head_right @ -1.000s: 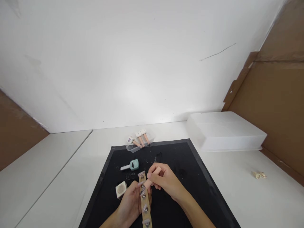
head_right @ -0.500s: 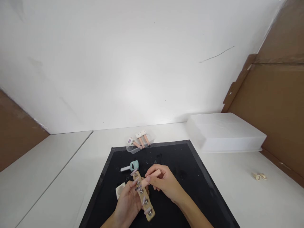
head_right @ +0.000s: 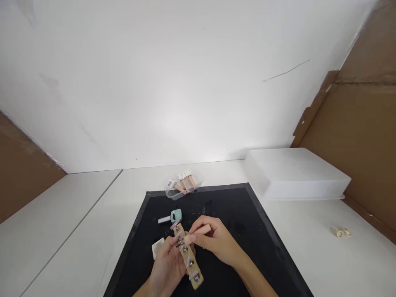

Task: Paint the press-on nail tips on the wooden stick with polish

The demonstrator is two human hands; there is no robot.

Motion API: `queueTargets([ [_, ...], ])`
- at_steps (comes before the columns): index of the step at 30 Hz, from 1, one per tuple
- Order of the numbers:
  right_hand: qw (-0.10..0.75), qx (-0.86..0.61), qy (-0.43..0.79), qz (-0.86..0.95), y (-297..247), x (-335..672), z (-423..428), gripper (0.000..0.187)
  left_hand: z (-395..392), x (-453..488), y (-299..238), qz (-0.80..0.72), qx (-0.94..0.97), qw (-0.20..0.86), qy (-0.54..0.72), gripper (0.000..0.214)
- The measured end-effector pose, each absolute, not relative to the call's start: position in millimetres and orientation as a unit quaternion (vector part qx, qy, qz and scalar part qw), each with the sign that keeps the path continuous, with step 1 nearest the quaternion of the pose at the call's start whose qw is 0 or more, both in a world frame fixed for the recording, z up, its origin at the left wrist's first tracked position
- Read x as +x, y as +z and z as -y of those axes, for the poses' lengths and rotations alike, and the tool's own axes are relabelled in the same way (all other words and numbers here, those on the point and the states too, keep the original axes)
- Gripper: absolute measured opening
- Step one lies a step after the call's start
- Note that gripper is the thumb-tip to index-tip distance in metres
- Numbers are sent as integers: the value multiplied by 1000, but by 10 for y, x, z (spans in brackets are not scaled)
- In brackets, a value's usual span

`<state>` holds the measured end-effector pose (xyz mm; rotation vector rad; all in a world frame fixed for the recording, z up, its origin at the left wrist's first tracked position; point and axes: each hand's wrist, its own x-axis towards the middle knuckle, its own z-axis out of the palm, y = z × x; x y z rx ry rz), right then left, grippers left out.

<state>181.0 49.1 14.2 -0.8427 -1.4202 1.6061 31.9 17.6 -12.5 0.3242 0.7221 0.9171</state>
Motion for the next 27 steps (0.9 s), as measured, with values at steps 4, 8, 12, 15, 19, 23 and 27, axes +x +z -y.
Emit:
queueTargets([
  [4, 407, -321, 632, 576, 219, 1806, -485, 20, -185, 310, -144, -330, 149, 825, 434, 22],
  [8, 412, -316, 615, 594, 253, 1814, -482, 19, -188, 308, -161, -326, 152, 825, 436, 22],
  [12, 415, -313, 602, 607, 244, 1824, -477, 17, -189, 307, -151, -326, 154, 823, 438, 23],
  [15, 416, -306, 598, 613, 221, 1830, -475, 16, -184, 304, -135, -332, 149, 823, 436, 24],
  [19, 412, -303, 589, 625, 193, 1840, -477, 13, -173, 306, -120, -336, 148, 822, 434, 24],
  [23, 415, -296, 578, 637, 184, 1849, -485, 9, -177, 315, -117, -333, 155, 821, 436, 22],
  [27, 419, -284, 571, 646, 180, 1853, -491, 6, -189, 315, -133, -332, 154, 825, 432, 23],
])
